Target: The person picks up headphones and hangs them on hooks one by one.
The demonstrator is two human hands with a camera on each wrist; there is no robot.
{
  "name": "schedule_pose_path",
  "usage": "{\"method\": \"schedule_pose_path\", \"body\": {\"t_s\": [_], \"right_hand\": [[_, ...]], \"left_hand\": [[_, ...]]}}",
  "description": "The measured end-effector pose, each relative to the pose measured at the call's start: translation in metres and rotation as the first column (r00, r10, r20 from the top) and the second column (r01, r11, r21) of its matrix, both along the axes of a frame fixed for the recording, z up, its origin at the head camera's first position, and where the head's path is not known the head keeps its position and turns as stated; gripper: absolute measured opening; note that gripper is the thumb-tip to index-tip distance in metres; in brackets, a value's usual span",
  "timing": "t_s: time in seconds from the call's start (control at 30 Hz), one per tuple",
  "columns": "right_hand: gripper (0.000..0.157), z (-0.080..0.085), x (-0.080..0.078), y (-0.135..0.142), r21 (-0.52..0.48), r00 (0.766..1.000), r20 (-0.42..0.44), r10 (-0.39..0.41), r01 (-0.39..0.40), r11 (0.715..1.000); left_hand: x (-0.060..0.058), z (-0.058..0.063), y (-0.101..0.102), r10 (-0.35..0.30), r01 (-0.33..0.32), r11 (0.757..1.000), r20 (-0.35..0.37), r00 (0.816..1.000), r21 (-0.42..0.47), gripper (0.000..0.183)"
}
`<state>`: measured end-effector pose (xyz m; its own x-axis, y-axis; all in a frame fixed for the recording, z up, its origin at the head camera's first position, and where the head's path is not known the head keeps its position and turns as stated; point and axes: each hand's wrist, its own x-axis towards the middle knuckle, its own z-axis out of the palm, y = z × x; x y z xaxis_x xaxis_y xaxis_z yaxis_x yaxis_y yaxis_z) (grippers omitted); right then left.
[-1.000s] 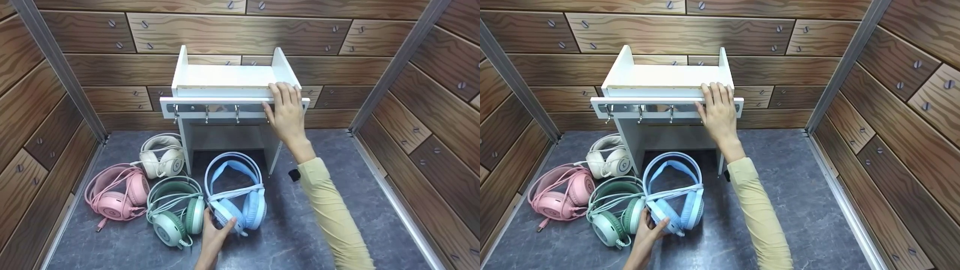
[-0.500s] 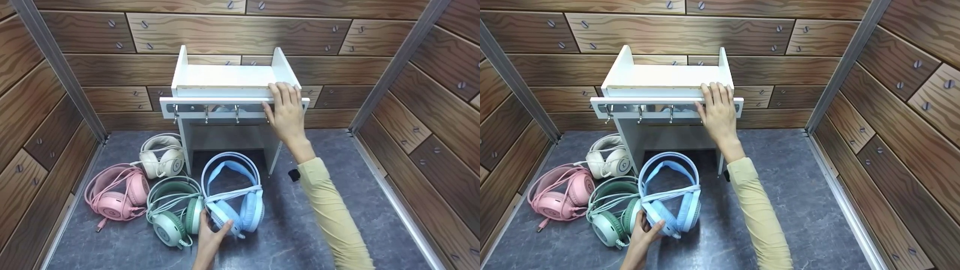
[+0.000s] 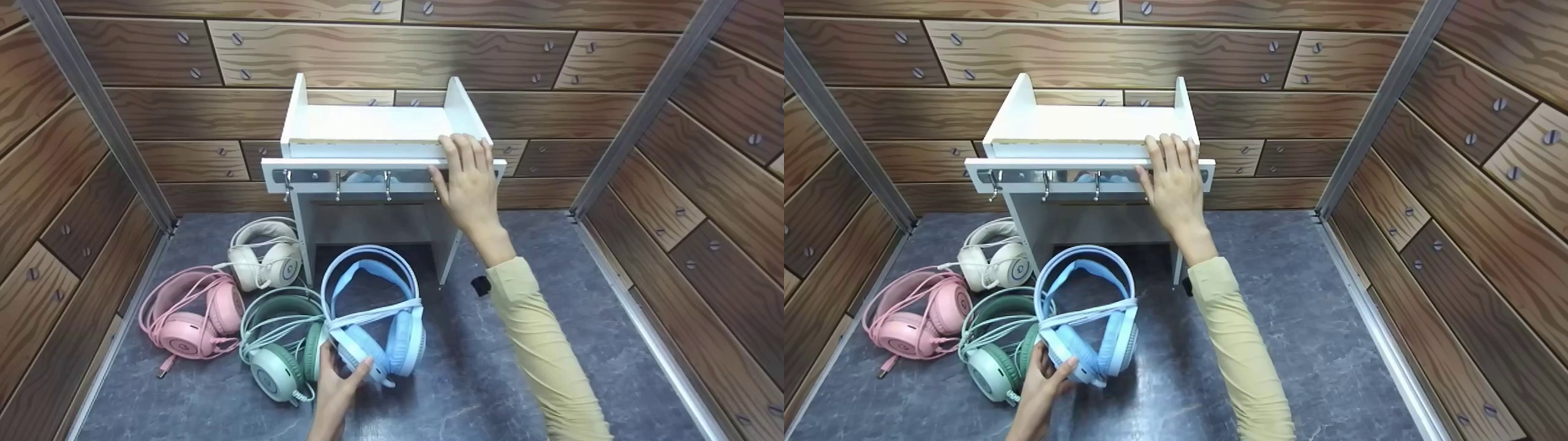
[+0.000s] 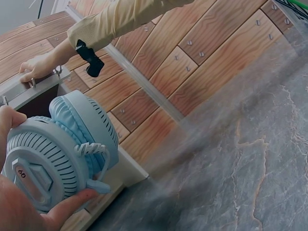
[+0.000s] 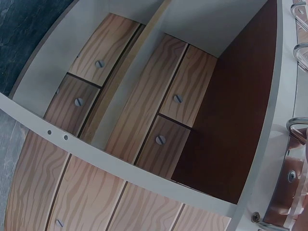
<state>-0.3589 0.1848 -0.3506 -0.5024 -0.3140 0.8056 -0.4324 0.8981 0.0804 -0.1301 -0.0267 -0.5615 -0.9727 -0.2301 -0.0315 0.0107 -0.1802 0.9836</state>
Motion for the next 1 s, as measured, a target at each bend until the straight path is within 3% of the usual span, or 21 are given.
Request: {"method": "schedule_pose_path", "body": {"t_s": [0.5,0.77,1.0], "right_hand": [[0.049,0.000,0.001,0.001,-0.013,1.000,0.013,-0.004,0.005,1.000],[0.048,-0.001,0.000,0.000,-0.010,1.000,0.013,-0.001,0.001,1.000],[0.049,0.001,0.000,0.000,-0.008,1.000,0.009,-0.002,0.002,1.000]], "left_hand": [[-0.001,0.005,-0.008,0.027,-0.027,1.000,0.003,1.000,-0.013,0.080],[0.000,0.009,-0.013,0.017,-0.018,1.000,0.074,0.997,0.013,0.082],[0.001,0.011,-0.016,0.035,-0.036,0.999,0.022,0.999,0.029,0.080]]}}
